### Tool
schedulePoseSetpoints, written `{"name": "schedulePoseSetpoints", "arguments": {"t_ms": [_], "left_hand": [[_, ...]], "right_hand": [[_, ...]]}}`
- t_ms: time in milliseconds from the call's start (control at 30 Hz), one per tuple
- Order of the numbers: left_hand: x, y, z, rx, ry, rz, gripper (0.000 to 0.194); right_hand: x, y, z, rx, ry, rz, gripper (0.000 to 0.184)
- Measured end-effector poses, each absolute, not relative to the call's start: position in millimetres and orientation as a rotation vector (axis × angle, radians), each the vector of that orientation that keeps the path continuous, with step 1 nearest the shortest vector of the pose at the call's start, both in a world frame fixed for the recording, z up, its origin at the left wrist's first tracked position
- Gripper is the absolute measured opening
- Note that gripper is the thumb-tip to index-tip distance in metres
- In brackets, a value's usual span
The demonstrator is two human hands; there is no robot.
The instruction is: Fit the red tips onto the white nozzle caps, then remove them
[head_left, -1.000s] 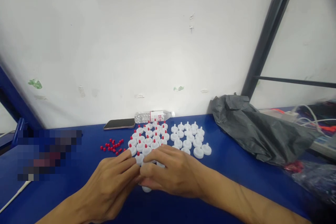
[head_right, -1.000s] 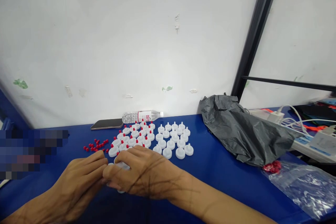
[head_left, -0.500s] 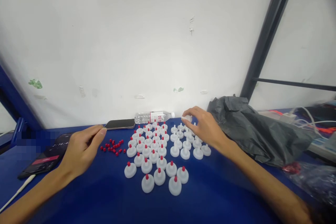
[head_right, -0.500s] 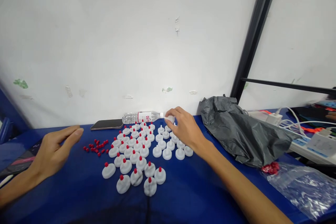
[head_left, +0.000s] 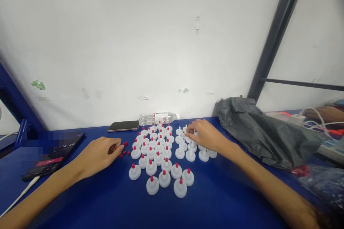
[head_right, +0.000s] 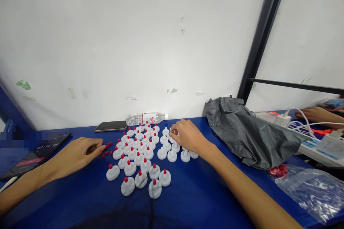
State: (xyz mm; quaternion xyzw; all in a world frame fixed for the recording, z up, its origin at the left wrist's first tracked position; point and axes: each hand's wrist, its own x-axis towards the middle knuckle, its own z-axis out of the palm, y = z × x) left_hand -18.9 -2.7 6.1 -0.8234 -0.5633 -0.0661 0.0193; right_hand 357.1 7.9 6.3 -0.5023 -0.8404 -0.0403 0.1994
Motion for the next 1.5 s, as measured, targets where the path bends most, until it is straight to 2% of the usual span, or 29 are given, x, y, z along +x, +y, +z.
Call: {"name": "schedulePoseSetpoints", "arguments": {"t_ms": [367, 433, 667, 767, 1033, 1267, 1400, 1500], "left_hand": [[-22, -2, 4, -2.578, -1.758, -0.124, 0.032], [-23, -2, 4, -2.581, -1.762, -0.147, 0.030], [-21, -3, 7, -2.589, -1.778, -0.171, 0.030], [-20, -3, 7, -2.581, -1.784, -0.161, 0.029], [-17, -4, 9, -2.583, -1.799, -0.185, 0.028], [-9, -13, 15, -2.476, -1.684, -0.468, 0.028], [-1, -25, 10, -2.504, -1.443, -0.741, 0.024], [7, -35, 2, -2.561, -1.164, -0.843, 0.014]], "right_hand": [[356, 5, 11, -1.367, -2.238, 0.020, 0.027], [355, -4, 23, -1.321, -2.171, 0.207, 0.031], [357, -27, 53, -1.086, -2.320, 1.280, 0.038], [352, -30, 46, -1.036, -2.487, 1.479, 0.044], [343, -30, 29, -0.922, -2.638, 1.098, 0.026], [340, -32, 38, -0.889, -2.230, 0.812, 0.021], [326, -29, 20, -0.841, -2.293, 0.213, 0.018], [313, -32, 10, -0.674, -2.354, -0.157, 0.021]]}}
